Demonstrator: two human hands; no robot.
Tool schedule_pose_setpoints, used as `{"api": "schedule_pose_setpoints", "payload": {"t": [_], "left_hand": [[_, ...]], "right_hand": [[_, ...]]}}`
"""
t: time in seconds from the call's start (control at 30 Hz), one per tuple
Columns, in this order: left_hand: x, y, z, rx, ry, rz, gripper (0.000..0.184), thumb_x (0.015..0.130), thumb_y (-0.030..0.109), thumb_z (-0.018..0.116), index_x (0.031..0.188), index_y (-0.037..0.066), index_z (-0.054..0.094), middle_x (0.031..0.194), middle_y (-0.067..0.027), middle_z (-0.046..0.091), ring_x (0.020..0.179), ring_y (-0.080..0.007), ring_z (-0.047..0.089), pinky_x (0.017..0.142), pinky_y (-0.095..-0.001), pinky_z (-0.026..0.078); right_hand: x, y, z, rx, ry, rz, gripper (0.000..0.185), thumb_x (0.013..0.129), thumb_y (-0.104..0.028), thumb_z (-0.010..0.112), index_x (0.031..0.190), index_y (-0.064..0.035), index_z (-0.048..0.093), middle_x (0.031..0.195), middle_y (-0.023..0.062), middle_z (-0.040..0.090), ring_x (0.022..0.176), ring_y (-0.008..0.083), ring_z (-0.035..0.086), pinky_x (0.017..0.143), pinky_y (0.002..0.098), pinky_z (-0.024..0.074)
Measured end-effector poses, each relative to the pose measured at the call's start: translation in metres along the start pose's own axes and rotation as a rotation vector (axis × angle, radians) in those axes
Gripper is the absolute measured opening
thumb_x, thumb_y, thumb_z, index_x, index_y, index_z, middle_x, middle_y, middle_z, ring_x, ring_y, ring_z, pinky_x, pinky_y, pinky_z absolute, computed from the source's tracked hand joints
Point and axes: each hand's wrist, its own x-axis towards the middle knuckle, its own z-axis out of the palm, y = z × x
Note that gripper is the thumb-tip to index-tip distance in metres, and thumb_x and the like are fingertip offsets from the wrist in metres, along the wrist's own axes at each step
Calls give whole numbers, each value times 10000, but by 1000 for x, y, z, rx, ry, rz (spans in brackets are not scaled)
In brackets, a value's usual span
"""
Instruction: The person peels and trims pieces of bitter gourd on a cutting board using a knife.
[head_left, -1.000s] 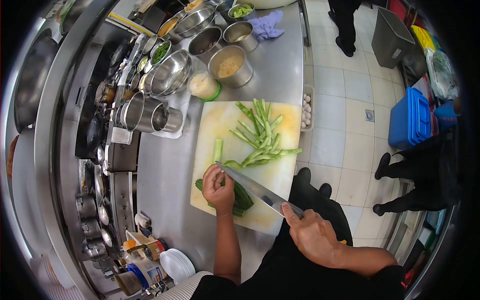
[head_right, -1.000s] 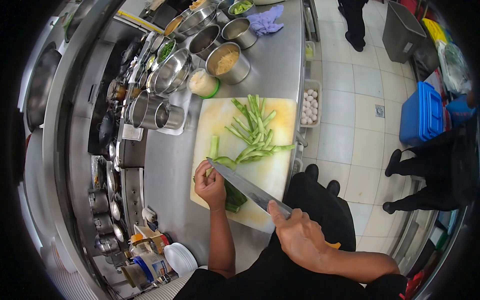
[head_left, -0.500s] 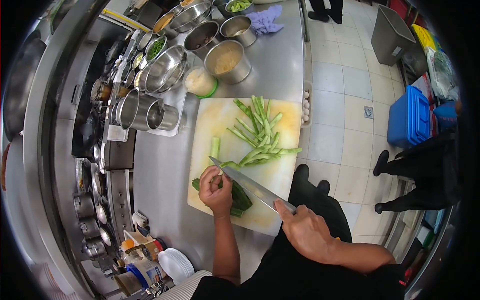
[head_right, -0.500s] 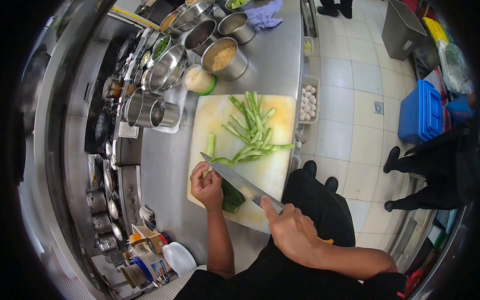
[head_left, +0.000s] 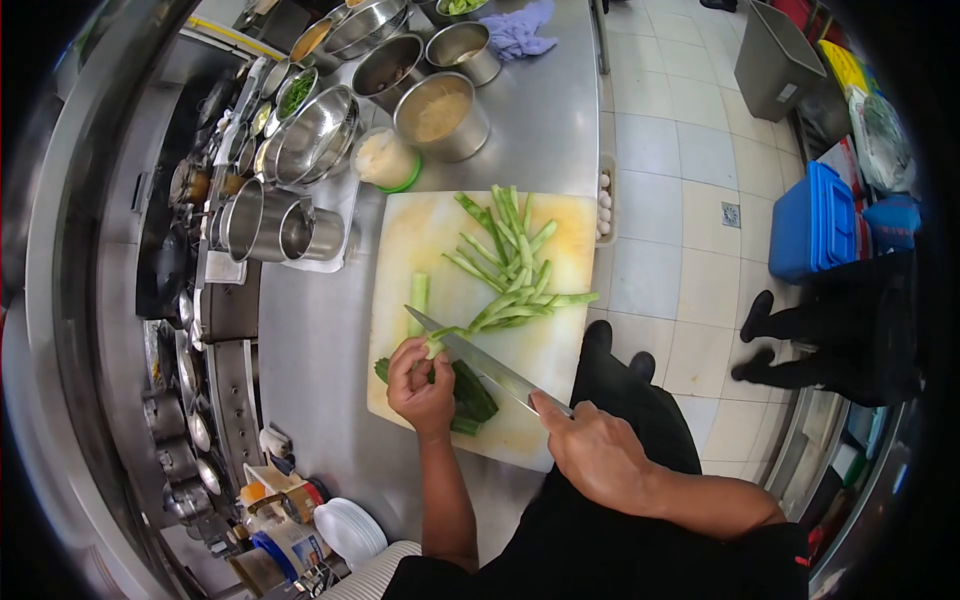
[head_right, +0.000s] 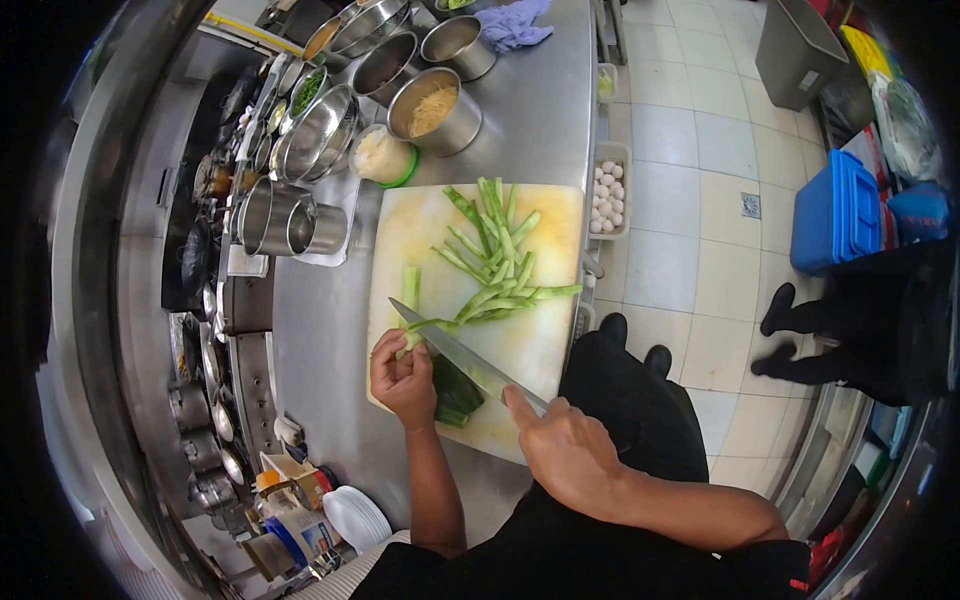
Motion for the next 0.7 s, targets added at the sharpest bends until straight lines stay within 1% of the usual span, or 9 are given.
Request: {"api": "schedule_pose_setpoints", "payload": {"t": [0.07,0.1,0.17,0.37,0.4,0.47,0.57,0.7], "left_hand": [[0,1,-1,37,-40,52,275,873,-158,655,1101,-36,564,1255,-192,569,1039,-211,652,825,-298,612],[-1,1,-2,37,-41,49,275,873,-158,655,1101,-36,564,1255,-192,569,1039,-211,652,825,-298,612],[-2,1,-3,12,-32,36,297,835,-156,660,1092,-39,567,1241,-188,581,1088,-228,652,890,-324,616],[-5,1,-8,30,-38,28,303,838,-150,672,1095,-35,560,1237,-186,576,1104,-229,645,887,-322,611],[-6,0,-8,30,-39,27,303,838,-150,672,1095,-35,560,1237,-186,576,1104,-229,645,887,-322,611],[-7,-2,-10,30,-29,25,313,834,-152,679,1098,-34,559,1232,-187,577,1109,-233,643,881,-318,609],[-9,-1,-11,32,-34,22,320,830,-153,683,1098,-34,557,1229,-187,577,1117,-235,640,886,-316,605],[-11,0,-10,48,-40,38,342,826,-159,679,1115,-30,548,1228,-185,576,1112,-238,641,910,-317,600]], "right_hand": [[3,2,2,38,5,-6,542,823,-32,621,1350,71,546,656,239,587,526,359,628,449,430,513],[3,2,0,38,3,-4,542,823,-32,621,1350,71,546,656,239,587,526,359,628,449,430,513],[6,1,-3,67,-41,-7,539,825,-25,614,1344,98,537,661,241,599,539,361,632,461,422,518],[10,4,4,109,-82,3,525,831,-7,589,1337,120,530,701,272,622,581,382,648,501,446,537],[10,3,7,110,-83,4,525,831,-7,589,1337,120,530,701,272,622,581,382,648,501,446,537],[9,2,10,137,-88,59,482,895,-52,577,1354,89,538,667,243,581,579,376,595,531,471,500],[11,-1,10,138,-88,98,485,898,-53,577,1357,96,526,675,244,589,588,372,605,541,467,511],[15,0,15,133,-101,95,490,898,-53,581,1360,98,518,683,242,597,597,368,618,548,466,520]]}}
